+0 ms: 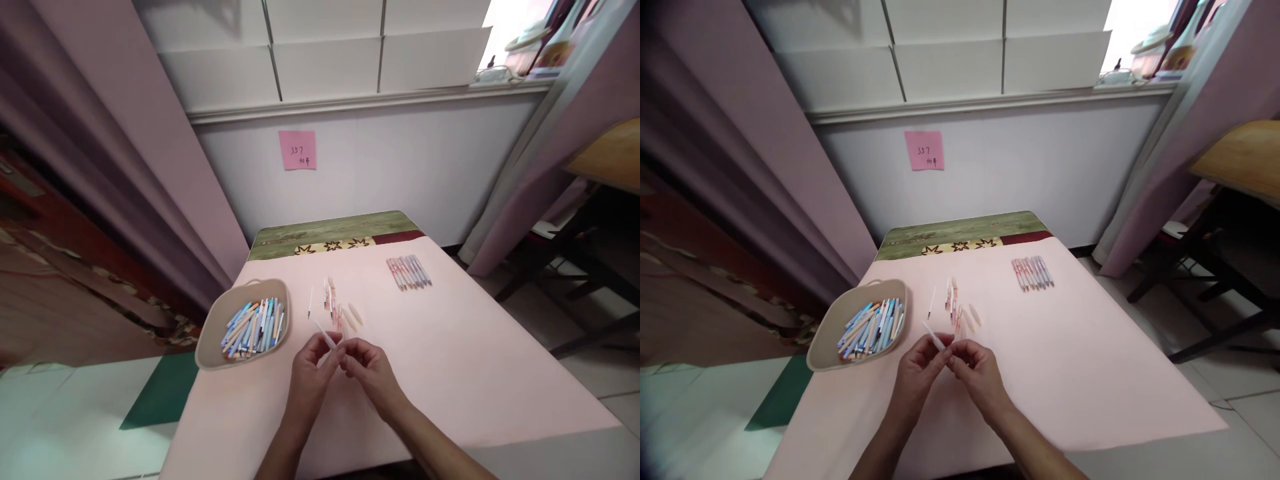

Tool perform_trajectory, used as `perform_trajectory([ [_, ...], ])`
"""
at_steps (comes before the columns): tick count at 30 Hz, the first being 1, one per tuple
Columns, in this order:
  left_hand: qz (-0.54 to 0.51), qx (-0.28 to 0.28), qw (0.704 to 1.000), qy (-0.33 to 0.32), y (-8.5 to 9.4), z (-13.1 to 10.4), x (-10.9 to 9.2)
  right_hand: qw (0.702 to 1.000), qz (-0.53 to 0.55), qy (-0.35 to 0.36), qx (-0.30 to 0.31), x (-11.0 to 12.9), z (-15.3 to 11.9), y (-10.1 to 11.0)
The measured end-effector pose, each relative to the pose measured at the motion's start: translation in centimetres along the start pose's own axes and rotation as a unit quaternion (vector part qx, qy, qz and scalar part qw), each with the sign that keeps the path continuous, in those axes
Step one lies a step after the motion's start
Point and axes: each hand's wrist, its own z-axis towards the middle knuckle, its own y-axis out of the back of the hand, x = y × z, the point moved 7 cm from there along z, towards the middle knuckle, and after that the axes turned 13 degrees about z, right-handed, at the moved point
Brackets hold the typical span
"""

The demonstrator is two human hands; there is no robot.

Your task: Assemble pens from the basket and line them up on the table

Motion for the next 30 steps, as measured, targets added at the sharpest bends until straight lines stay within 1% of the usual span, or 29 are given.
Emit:
perform_trajectory([
  [1, -0.003, -0.004, 1.0, 0.004, -0.1, 0.1, 0.4, 1.0, -0.004, 0.009, 0.006, 0.0, 0.2, -0.1],
  [3, -0.021, -0.031, 0.999, 0.019, 0.3, 0.4, 1.4, 0.999, -0.031, 0.023, 0.011, 0.0, 0.8, 0.1],
  [4, -0.036, -0.05, 0.998, 0.03, 0.6, 0.5, 2.0, 0.998, -0.061, 0.032, 0.003, 0.1, 1.1, 0.6],
  [6, -0.06, -0.077, 0.994, 0.052, 1.2, 0.7, 3.2, 0.985, -0.157, 0.064, -0.045, 1.0, 1.9, 2.2],
  [7, -0.066, -0.083, 0.993, 0.061, 1.4, 0.8, 3.8, 0.969, -0.221, 0.084, -0.075, 1.7, 2.3, 3.0],
  [8, -0.067, -0.082, 0.992, 0.065, 1.5, 0.8, 4.3, 0.946, -0.29, 0.105, -0.1, 2.6, 2.8, 3.7],
  [9, -0.064, -0.076, 0.993, 0.064, 1.4, 0.7, 4.6, 0.919, -0.36, 0.119, -0.108, 3.3, 3.5, 4.0],
  [11, -0.056, -0.063, 0.995, 0.05, 1.1, 0.6, 5.1, 0.866, -0.474, 0.123, -0.1, 4.2, 5.1, 3.8],
  [14, -0.046, -0.056, 0.996, 0.042, 0.7, 0.4, 5.6, 0.808, -0.577, 0.095, -0.077, 4.2, 7.8, 2.5],
  [16, -0.04, -0.066, 0.996, 0.042, 0.8, 0.4, 5.9, 0.777, -0.622, 0.062, -0.068, 3.6, 9.5, 1.4],
  [18, -0.031, -0.076, 0.996, 0.034, 1.1, 0.5, 6.1, 0.755, -0.652, 0.028, -0.064, 2.8, 11.1, 0.4],
  [20, -0.022, -0.083, 0.996, 0.023, 1.3, 0.6, 6.2, 0.745, -0.665, 0.011, -0.06, 2.1, 12.5, -0.5],
  [24, -0.019, -0.094, 0.995, 0.016, 1.7, 0.4, 6.2, 0.739, -0.673, 0.021, -0.033, 1.2, 14.6, -2.7],
  [27, -0.017, -0.104, 0.994, 0.016, 2.0, 0.1, 6.1, 0.732, -0.681, 0.021, 0.006, 0.2, 15.3, -4.9],
  [30, -0.009, -0.108, 0.994, 0.007, 2.1, 0.1, 5.8, 0.718, -0.695, -0.008, 0.019, -1.2, 15.5, -6.3],
])
